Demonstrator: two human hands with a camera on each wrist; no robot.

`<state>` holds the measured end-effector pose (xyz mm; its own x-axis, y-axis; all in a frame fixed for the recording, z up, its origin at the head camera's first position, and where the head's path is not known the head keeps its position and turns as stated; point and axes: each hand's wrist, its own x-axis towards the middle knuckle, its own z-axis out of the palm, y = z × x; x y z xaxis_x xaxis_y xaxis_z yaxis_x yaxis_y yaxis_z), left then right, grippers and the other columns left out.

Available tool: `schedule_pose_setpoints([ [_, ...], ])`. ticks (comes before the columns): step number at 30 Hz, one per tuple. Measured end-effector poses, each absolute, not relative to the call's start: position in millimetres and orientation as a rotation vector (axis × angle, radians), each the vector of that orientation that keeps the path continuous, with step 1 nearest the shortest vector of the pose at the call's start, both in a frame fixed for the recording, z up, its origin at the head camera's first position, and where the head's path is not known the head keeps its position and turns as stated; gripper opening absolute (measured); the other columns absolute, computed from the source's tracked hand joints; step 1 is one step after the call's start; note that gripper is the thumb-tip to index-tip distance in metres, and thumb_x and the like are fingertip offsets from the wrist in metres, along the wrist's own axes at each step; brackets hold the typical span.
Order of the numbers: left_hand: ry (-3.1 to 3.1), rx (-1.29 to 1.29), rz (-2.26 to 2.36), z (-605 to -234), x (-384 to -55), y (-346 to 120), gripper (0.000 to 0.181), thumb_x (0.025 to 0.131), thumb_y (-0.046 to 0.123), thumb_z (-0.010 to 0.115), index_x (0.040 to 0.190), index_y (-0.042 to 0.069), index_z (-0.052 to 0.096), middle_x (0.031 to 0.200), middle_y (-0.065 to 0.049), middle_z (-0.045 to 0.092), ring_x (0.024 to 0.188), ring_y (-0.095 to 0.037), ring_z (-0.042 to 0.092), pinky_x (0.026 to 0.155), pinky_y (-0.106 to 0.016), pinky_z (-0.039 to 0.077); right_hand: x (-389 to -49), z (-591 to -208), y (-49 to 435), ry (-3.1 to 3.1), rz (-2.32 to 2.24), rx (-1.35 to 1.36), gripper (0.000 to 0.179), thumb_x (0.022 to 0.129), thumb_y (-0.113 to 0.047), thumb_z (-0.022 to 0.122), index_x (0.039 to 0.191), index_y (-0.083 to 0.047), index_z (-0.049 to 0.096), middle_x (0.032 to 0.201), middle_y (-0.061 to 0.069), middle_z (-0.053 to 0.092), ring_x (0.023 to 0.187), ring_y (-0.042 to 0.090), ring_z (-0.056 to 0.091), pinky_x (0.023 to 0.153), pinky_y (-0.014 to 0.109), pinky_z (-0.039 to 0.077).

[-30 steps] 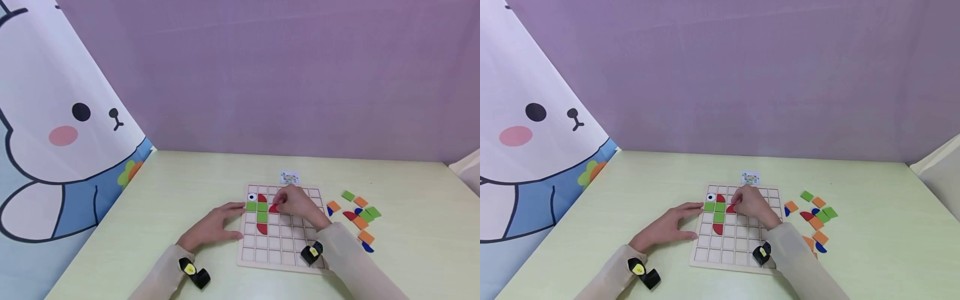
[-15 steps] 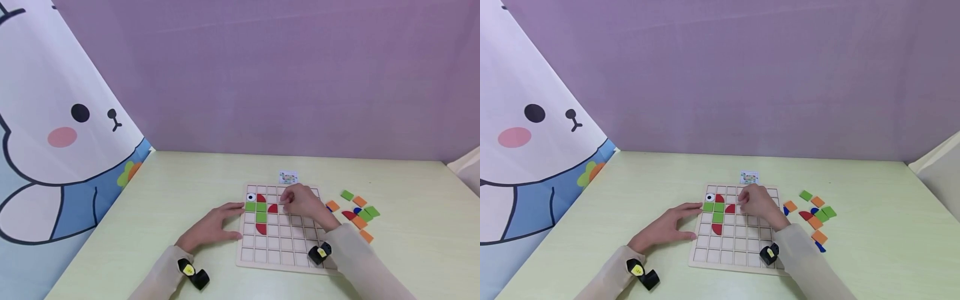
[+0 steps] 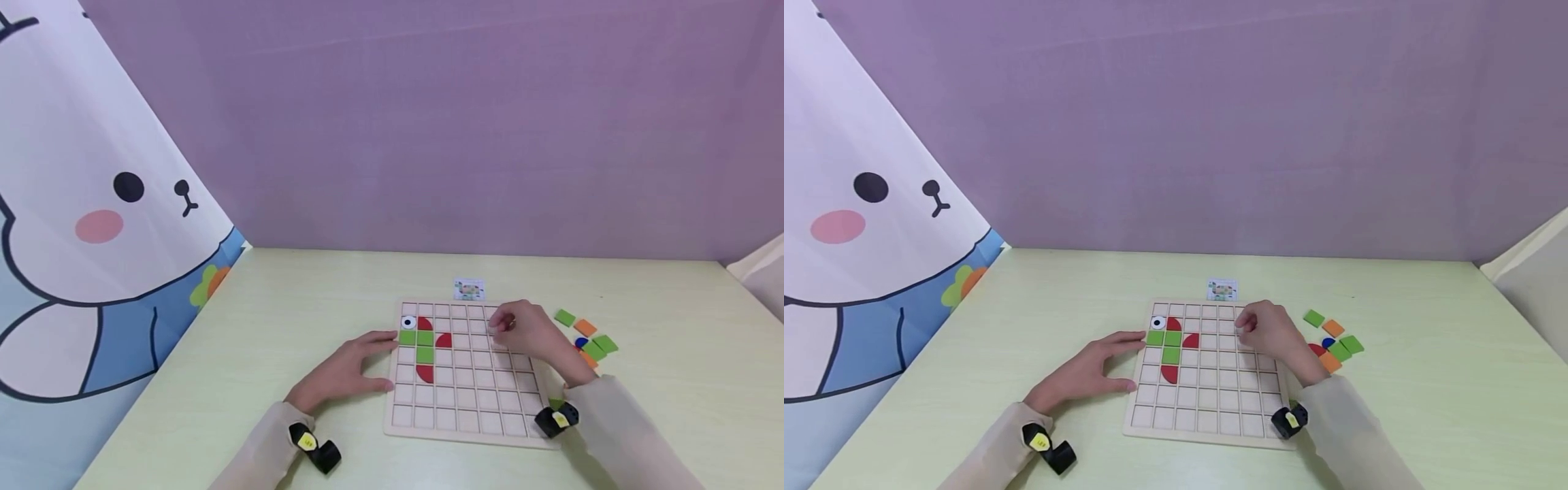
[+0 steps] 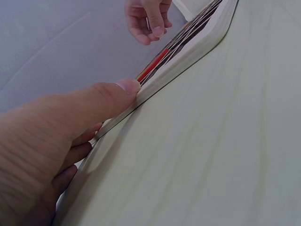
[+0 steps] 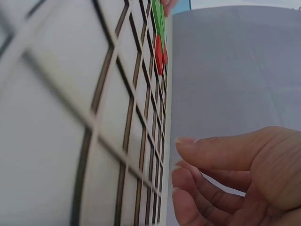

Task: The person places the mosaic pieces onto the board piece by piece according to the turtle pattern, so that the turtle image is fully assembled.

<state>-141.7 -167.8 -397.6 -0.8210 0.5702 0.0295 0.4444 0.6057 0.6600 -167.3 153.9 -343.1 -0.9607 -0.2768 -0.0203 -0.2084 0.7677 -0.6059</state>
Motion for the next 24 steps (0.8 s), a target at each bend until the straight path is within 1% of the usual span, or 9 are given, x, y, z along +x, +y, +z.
schedule_pose_setpoints([
  [5, 2.649, 0.853, 1.013, -398, -141, -168, 0.068, 0.080, 0.035, 0.075, 0.139, 0.012, 0.050, 0.150, -0.001, 0.040, 0.140, -0.024, 0.034, 0.113, -0.044, 0.033, -163, -343, 172, 2.858, -0.946, -0.337, 0.013, 0.079, 0.000, 0.069, 0.092, -0.001, 0.067, 0.080, 0.005, 0.061, 0.073, 0.018, 0.052, 0.059, 0.026, 0.044],
  [12, 2.646, 0.850, 1.017, -397, -141, -168, 0.067, 0.080, 0.034, 0.075, 0.139, 0.013, 0.050, 0.150, 0.000, 0.040, 0.140, -0.023, 0.034, 0.113, -0.044, 0.033, -160, -342, 198, 2.886, -0.943, -0.336, 0.015, 0.080, -0.002, 0.071, 0.094, 0.002, 0.067, 0.081, 0.007, 0.062, 0.074, 0.018, 0.054, 0.056, 0.025, 0.044],
  [18, 2.650, 0.839, 1.015, -397, -141, -168, 0.067, 0.080, 0.033, 0.075, 0.139, 0.013, 0.050, 0.150, 0.000, 0.041, 0.140, -0.023, 0.035, 0.113, -0.044, 0.034, -160, -341, 216, 2.901, -0.901, -0.307, 0.017, 0.080, -0.004, 0.069, 0.096, 0.002, 0.067, 0.083, 0.006, 0.063, 0.075, 0.020, 0.053, 0.058, 0.028, 0.044],
  [24, 2.642, 0.846, 1.023, -398, -141, -167, 0.067, 0.080, 0.034, 0.075, 0.139, 0.014, 0.050, 0.150, 0.000, 0.040, 0.140, -0.023, 0.034, 0.113, -0.044, 0.033, -156, -343, 232, 2.901, -0.866, -0.272, 0.024, 0.080, -0.008, 0.071, 0.100, 0.004, 0.065, 0.086, 0.009, 0.063, 0.075, 0.019, 0.056, 0.059, 0.027, 0.048],
])
